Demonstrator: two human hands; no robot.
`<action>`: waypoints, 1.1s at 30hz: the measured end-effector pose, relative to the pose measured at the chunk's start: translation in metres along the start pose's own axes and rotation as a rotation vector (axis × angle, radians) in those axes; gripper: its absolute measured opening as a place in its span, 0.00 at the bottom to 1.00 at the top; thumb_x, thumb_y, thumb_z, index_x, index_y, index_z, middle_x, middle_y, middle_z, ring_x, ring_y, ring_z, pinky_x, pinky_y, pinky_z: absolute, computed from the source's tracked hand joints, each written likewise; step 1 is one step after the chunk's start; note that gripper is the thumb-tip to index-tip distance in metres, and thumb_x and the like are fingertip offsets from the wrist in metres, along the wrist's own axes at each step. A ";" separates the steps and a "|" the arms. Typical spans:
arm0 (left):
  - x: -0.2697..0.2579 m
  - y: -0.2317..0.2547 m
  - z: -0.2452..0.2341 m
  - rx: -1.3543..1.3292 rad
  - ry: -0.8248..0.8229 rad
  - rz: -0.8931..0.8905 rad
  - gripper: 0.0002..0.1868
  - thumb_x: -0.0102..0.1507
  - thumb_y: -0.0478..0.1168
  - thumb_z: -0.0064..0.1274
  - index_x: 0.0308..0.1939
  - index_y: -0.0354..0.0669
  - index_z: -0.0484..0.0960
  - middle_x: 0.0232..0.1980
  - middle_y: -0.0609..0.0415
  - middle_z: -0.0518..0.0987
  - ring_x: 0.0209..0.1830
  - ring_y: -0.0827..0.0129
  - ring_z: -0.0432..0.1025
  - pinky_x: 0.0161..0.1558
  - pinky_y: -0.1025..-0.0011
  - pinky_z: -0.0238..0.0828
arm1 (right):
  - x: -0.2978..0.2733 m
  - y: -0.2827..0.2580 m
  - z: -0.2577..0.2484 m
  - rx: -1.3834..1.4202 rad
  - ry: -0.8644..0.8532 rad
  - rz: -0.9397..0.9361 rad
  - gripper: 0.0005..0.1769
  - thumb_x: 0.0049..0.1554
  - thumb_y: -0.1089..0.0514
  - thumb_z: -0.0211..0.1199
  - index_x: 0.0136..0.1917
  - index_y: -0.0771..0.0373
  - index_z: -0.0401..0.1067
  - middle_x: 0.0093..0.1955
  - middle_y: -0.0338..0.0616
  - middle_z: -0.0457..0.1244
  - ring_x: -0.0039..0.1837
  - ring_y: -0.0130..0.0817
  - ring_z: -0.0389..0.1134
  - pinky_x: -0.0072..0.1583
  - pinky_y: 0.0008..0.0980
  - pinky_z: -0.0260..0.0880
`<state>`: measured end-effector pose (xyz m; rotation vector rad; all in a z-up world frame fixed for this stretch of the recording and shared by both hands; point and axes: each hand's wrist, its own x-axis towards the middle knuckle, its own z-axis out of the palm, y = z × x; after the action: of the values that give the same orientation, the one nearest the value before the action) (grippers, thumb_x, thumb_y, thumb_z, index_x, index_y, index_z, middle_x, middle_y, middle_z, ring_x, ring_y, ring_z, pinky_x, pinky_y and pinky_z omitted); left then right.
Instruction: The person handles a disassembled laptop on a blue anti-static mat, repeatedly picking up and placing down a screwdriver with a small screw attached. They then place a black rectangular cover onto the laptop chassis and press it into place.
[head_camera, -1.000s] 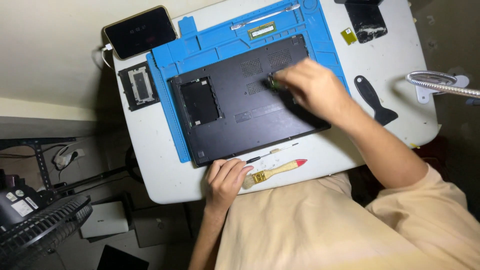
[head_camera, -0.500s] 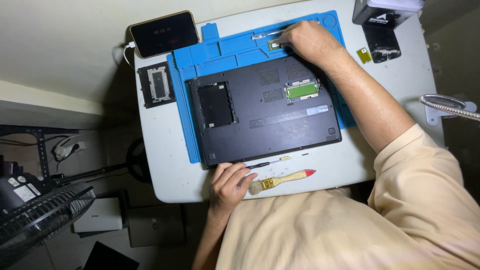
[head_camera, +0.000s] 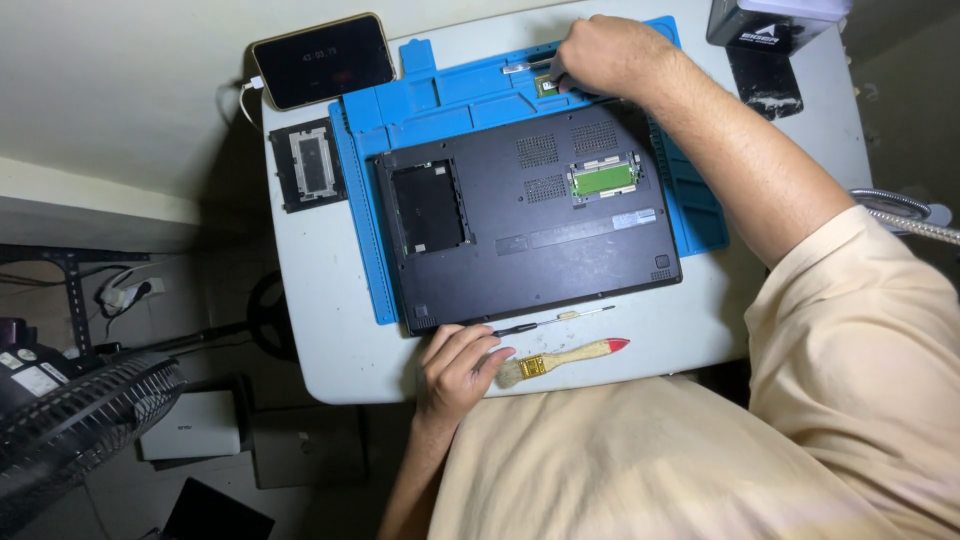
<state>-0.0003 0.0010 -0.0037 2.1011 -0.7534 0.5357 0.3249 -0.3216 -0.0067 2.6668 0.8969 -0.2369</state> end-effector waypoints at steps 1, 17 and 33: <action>0.002 0.000 0.000 -0.009 -0.003 0.004 0.11 0.63 0.42 0.64 0.34 0.35 0.85 0.41 0.48 0.84 0.36 0.61 0.74 0.38 0.69 0.76 | 0.002 0.001 0.003 -0.125 -0.006 -0.031 0.09 0.60 0.59 0.59 0.41 0.59 0.79 0.39 0.48 0.70 0.42 0.46 0.75 0.38 0.41 0.76; 0.004 0.002 -0.002 -0.049 0.002 0.043 0.15 0.67 0.45 0.58 0.34 0.36 0.85 0.40 0.47 0.83 0.34 0.60 0.75 0.37 0.68 0.77 | -0.003 0.006 0.012 -0.167 0.121 -0.128 0.13 0.63 0.50 0.53 0.46 0.58 0.73 0.33 0.39 0.66 0.33 0.40 0.70 0.31 0.36 0.65; 0.008 -0.001 0.004 -0.087 0.072 0.047 0.13 0.67 0.41 0.58 0.30 0.39 0.85 0.37 0.50 0.84 0.28 0.62 0.75 0.34 0.70 0.77 | -0.168 -0.093 -0.013 0.128 0.754 -0.053 0.06 0.61 0.62 0.72 0.52 0.58 0.80 0.47 0.40 0.72 0.49 0.33 0.74 0.53 0.32 0.77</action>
<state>0.0072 -0.0042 -0.0018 1.9778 -0.7723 0.5910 0.1360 -0.3414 0.0255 2.8721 1.1774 0.7755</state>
